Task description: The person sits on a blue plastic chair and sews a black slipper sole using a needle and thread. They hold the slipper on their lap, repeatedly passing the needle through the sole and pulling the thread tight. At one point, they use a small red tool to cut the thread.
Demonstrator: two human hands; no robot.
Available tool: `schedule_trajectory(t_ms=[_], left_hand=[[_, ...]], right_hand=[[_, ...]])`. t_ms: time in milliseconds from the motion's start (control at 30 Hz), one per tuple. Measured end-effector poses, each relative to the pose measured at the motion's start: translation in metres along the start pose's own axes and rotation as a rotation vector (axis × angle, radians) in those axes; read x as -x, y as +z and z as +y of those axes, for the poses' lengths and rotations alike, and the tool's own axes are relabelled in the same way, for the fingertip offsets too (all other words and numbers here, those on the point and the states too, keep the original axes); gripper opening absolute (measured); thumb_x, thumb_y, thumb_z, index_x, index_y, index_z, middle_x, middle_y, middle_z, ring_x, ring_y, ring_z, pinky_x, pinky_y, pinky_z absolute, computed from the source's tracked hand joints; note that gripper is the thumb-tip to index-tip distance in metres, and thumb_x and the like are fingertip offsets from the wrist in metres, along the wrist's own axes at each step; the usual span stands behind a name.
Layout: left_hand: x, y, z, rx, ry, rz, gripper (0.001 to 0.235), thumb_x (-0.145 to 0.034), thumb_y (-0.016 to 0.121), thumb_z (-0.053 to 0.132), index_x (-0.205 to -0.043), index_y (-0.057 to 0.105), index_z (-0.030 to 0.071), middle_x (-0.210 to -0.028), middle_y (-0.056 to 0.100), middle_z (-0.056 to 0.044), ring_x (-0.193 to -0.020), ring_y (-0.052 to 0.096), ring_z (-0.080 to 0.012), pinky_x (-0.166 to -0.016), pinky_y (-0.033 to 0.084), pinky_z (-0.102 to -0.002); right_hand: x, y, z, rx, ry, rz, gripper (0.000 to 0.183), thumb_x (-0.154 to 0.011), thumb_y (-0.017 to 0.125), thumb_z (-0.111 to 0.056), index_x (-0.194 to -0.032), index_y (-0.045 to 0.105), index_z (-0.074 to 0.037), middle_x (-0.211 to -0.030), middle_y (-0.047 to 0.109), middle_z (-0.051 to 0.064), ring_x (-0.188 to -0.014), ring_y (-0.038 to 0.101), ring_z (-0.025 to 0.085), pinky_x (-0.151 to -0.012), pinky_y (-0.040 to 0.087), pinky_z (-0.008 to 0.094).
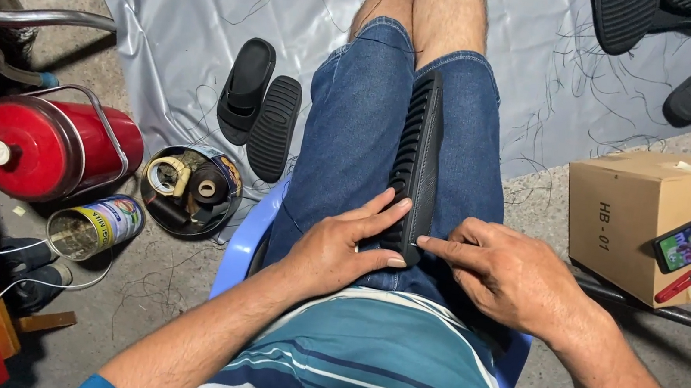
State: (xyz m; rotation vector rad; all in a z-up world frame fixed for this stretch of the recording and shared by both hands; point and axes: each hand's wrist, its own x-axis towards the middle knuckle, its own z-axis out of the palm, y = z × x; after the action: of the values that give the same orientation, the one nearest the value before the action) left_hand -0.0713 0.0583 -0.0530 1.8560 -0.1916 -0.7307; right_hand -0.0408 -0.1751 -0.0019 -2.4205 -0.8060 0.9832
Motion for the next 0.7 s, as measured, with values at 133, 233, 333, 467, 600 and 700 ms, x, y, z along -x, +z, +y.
schedule_trajectory(t_ms=[133,233,333,467,600,700], left_hand=[[-0.001,0.001,0.000,-0.045,-0.004,-0.015,0.062,-0.076,0.067,0.032,-0.131,0.039,0.033,-0.144,0.033,-0.005,-0.123,0.046,-0.0149,-0.094,0.039,-0.024],[-0.003,0.001,0.001,-0.053,-0.023,-0.017,0.062,-0.075,0.068,0.033,-0.131,0.039,0.034,-0.144,0.033,-0.004,-0.122,0.047,-0.0141,-0.093,0.039,-0.023],[-0.004,0.004,0.003,-0.065,-0.045,-0.007,0.062,-0.074,0.069,0.034,-0.130,0.041,0.035,-0.144,0.034,-0.004,-0.124,0.044,-0.0156,-0.095,0.038,-0.024],[-0.008,0.011,0.003,-0.190,-0.112,0.021,0.063,-0.071,0.068,0.045,-0.127,0.040,0.042,-0.143,0.036,0.000,-0.096,0.065,-0.0141,-0.081,0.047,-0.029],[-0.010,0.010,0.009,-0.217,-0.131,0.012,0.062,-0.071,0.068,0.044,-0.127,0.041,0.042,-0.144,0.034,0.000,-0.117,0.050,-0.0201,-0.084,0.047,-0.032],[-0.007,0.004,0.015,-0.015,-0.005,0.069,0.062,-0.074,0.072,0.031,-0.129,0.044,0.030,-0.134,0.044,-0.020,-0.114,0.046,-0.0426,-0.092,0.044,-0.049]], right_hand=[[0.002,0.000,0.000,-0.002,-0.002,0.023,0.045,-0.079,0.046,-0.018,-0.122,0.054,-0.033,-0.094,0.055,-0.005,-0.075,0.060,0.019,-0.055,0.051,0.039],[0.002,0.000,0.000,0.007,0.011,0.022,0.045,-0.080,0.046,-0.019,-0.122,0.054,-0.033,-0.093,0.055,-0.006,-0.072,0.060,0.019,-0.053,0.051,0.039],[0.002,0.003,-0.003,0.037,0.052,0.036,0.043,-0.079,0.049,-0.020,-0.120,0.056,-0.033,-0.091,0.055,-0.006,-0.071,0.060,0.020,-0.050,0.050,0.040],[0.001,0.004,-0.012,0.103,0.130,0.046,0.040,-0.079,0.052,-0.025,-0.119,0.057,-0.030,-0.085,0.054,-0.004,-0.072,0.059,0.023,-0.048,0.050,0.046],[0.002,0.020,0.000,0.097,0.107,0.148,0.038,-0.079,0.053,-0.024,-0.116,0.059,-0.030,-0.087,0.055,-0.007,-0.073,0.058,0.019,-0.046,0.050,0.041],[0.001,0.031,0.010,-0.201,0.070,0.360,0.029,-0.074,0.061,-0.017,-0.098,0.070,-0.030,-0.083,0.066,-0.007,-0.077,0.066,0.017,-0.065,0.053,0.029]])
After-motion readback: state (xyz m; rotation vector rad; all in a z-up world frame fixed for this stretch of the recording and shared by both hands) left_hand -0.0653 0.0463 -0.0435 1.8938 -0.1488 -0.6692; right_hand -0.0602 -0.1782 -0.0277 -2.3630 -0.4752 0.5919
